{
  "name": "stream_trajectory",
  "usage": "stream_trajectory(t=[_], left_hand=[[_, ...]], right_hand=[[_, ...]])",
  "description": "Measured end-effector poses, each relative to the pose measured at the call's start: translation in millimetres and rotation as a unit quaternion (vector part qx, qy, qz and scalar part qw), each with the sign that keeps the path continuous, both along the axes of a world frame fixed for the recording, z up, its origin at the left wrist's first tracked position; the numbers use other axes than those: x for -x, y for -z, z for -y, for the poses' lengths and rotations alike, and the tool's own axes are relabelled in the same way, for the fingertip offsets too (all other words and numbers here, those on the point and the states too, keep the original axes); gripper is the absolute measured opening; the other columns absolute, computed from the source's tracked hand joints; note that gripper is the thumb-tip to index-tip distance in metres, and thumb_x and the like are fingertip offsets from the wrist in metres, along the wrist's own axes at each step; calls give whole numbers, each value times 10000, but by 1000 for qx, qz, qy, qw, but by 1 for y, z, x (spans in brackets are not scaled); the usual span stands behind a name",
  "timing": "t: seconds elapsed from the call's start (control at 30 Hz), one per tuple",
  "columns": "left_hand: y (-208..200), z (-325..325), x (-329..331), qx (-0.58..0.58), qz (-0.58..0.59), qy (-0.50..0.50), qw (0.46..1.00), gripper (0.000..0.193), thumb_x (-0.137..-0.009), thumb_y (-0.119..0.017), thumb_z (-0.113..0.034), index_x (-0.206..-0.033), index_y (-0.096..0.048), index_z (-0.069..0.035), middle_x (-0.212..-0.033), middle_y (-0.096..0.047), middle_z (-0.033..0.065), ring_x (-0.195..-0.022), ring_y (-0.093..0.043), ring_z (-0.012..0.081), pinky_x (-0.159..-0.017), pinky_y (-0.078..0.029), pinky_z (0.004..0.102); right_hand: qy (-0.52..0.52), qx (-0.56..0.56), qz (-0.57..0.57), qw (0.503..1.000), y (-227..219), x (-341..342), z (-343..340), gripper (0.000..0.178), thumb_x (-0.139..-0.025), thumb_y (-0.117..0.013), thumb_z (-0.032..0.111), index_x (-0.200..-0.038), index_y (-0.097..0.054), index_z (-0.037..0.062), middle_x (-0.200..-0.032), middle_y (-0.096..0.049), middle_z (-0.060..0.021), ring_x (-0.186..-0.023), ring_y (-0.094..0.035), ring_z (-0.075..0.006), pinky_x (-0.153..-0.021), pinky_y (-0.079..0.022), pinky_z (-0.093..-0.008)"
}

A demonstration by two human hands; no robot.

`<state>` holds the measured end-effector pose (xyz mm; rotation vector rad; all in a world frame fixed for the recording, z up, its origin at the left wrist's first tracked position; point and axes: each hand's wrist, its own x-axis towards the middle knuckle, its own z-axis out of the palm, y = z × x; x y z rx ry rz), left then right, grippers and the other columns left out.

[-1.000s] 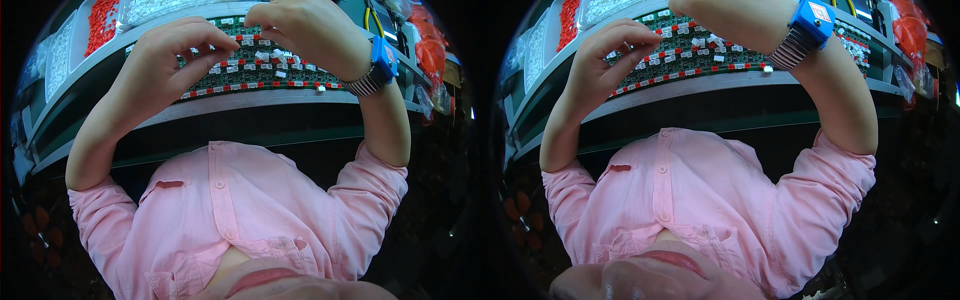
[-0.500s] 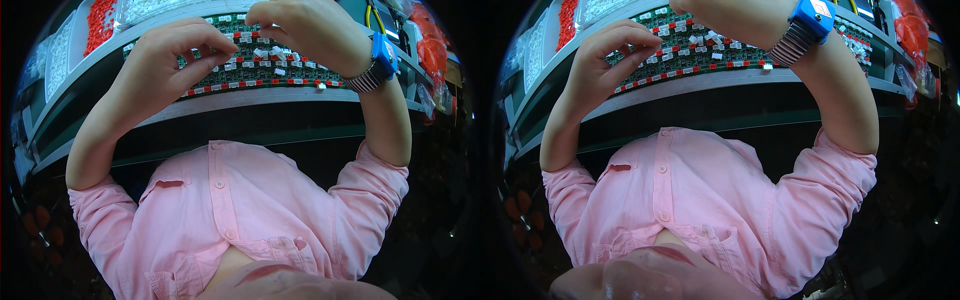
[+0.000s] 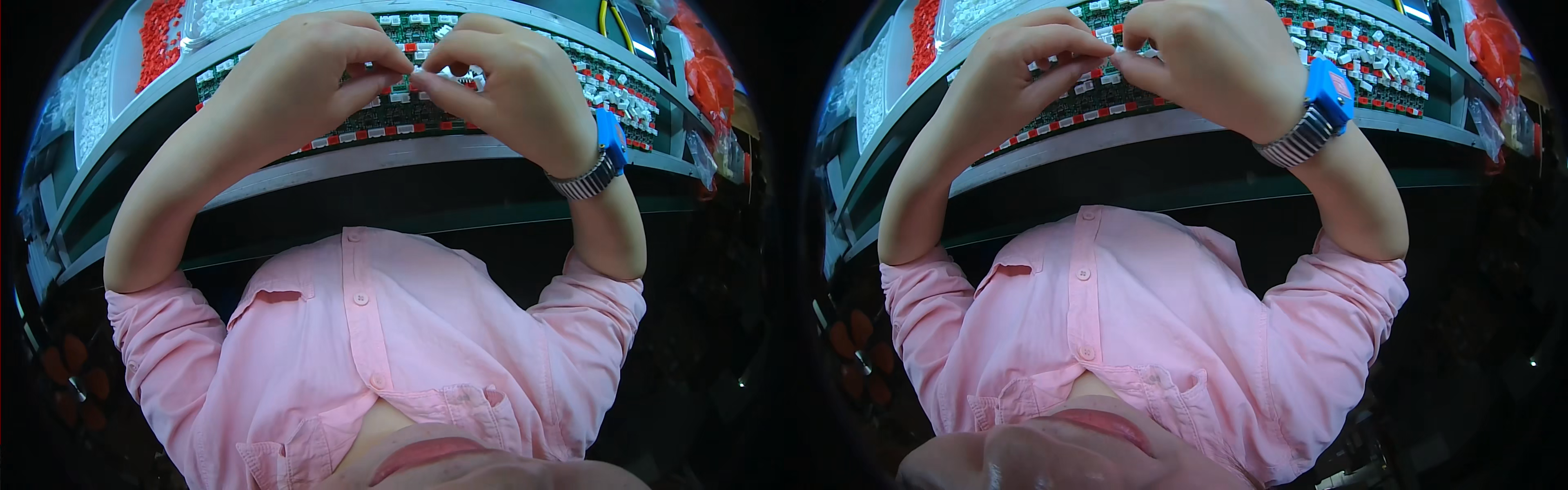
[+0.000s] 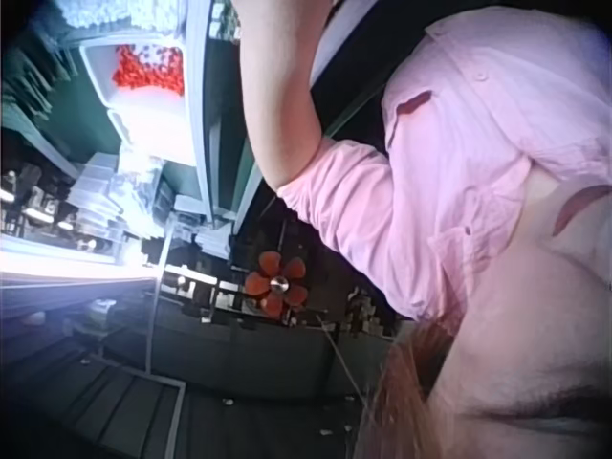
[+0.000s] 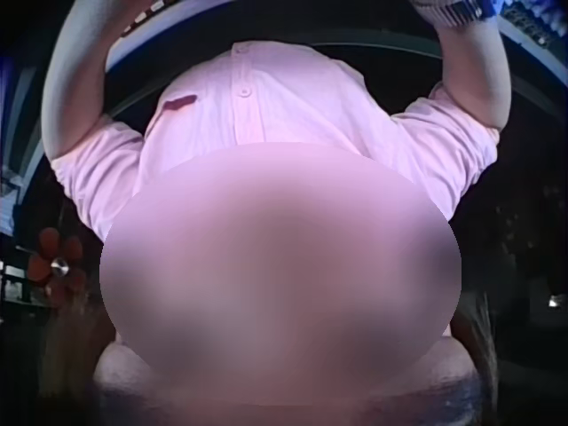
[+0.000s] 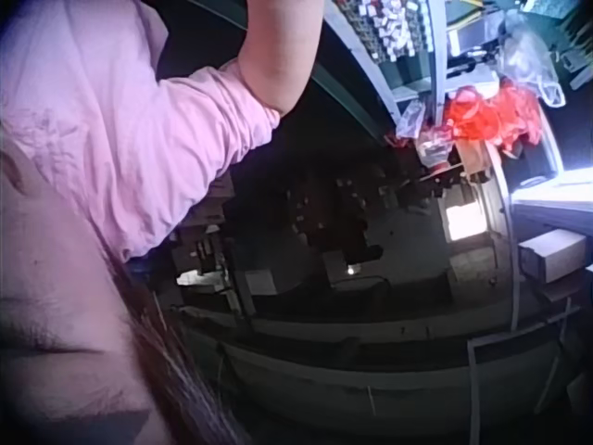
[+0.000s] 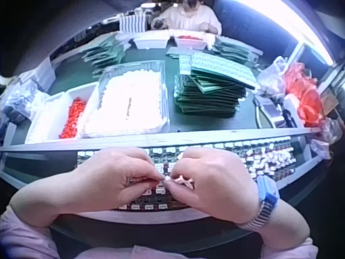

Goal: Assembling small electronic components onto a printed circuit board.

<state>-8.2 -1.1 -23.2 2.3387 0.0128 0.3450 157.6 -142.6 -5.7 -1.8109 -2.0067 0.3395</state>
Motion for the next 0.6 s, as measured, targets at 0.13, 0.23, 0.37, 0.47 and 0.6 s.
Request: stream_trajectory(t=[0.13,0.23,0.37,0.47,0.6], left_hand=[[-2,3,-10,-30,-104,7,994,107,-827,-676,6,-933,-685,8,-903,-674,123,-750,-628,246,-705,-514,281],[-6,5,-13,-43,-124,-3,991,114,-823,-684,-1,-937,-687,4,-908,-660,123,-762,-620,249,-702,-509,283],[-11,9,-12,-64,-120,-7,991,118,-823,-694,-2,-941,-692,-11,-910,-650,108,-767,-608,228,-672,-493,268],[-15,7,-8,-86,-55,6,995,124,-835,-698,14,-943,-705,-46,-902,-660,64,-744,-594,157,-589,-461,217],[4,17,4,-33,-79,-76,993,90,-835,-707,-5,-916,-697,-43,-899,-649,71,-730,-585,161,-571,-453,220]], right_hand=[[124,20,-161,979,-1,-10,17,54,-799,-686,65,-836,-678,27,-792,-668,-72,-699,-610,-230,-642,-488,-303],[127,4,-213,969,1,-26,37,165,-854,-670,68,-1007,-648,11,-941,-680,-113,-847,-651,-224,-729,-531,-277],[141,-45,-299,943,8,-35,57,279,-909,-653,65,-1177,-618,-4,-1079,-694,-151,-974,-694,-217,-807,-574,-251],[166,-143,-409,886,13,-37,66,272,-911,-646,46,-1178,-620,-1,-1049,-699,-142,-911,-702,-212,-783,-575,-255],[140,-179,-456,861,21,-38,75,257,-901,-649,21,-1157,-635,0,-1023,-699,-128,-868,-691,-208,-754,-572,-257]])
